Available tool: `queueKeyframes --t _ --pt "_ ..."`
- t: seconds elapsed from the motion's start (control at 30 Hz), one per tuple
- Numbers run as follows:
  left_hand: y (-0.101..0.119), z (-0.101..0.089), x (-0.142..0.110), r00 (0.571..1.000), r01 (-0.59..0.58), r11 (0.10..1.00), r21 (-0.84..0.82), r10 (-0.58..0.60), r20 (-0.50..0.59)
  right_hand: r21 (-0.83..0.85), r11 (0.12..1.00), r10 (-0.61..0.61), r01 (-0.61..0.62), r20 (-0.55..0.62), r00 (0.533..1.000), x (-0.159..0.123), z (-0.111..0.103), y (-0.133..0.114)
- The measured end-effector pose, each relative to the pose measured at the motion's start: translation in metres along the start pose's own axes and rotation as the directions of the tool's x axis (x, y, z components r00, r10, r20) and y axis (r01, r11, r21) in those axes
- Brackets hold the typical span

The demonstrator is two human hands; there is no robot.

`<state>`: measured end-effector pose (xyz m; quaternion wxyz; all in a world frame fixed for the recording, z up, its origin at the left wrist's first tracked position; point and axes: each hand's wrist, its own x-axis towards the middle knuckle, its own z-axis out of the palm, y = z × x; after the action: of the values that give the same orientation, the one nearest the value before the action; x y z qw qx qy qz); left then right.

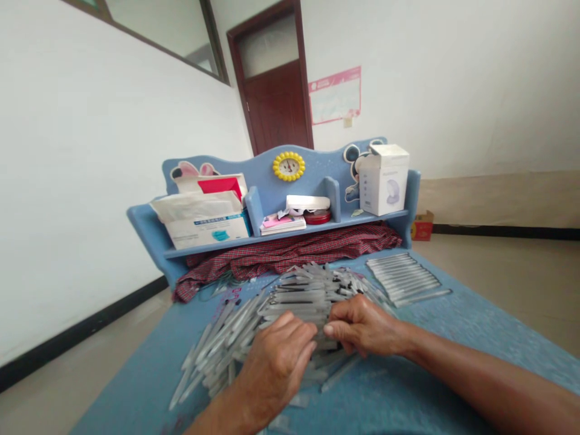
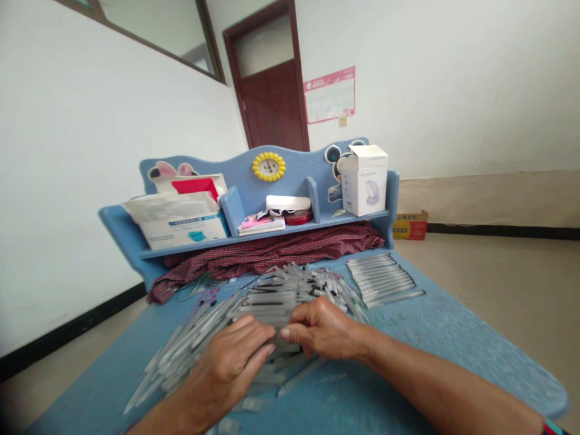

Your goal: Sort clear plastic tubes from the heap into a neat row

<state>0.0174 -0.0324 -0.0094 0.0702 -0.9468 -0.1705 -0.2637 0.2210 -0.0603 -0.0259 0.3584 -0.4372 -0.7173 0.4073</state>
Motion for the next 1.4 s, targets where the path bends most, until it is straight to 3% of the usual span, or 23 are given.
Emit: queueKeyframes --t 0.7,1.0,1.2,1.4 --pt "-0.004 -0.007 0.004 0.984 0.113 0.993 0.038 -0.117 0.138 0.207 0.974 0.096 -0.09 -0.017 0.995 0.006 -0.014 0.004" --pt "-0.005 -0.011 0.007 0.944 0.288 0.957 -0.019 -0.28 0.176 0.116 0.99 0.093 -0.075 -0.157 0.983 0.007 -0.027 0.005" --pt "-0.009 -0.015 0.01 0.933 0.347 0.938 -0.026 -0.342 0.11 0.018 0.996 0.084 -0.082 -0.223 0.971 0.008 -0.034 0.004" --pt "-0.011 -0.017 0.012 0.869 0.493 0.863 -0.109 -0.485 0.096 -0.057 0.995 0.062 -0.078 -0.24 0.969 0.007 -0.042 0.004"
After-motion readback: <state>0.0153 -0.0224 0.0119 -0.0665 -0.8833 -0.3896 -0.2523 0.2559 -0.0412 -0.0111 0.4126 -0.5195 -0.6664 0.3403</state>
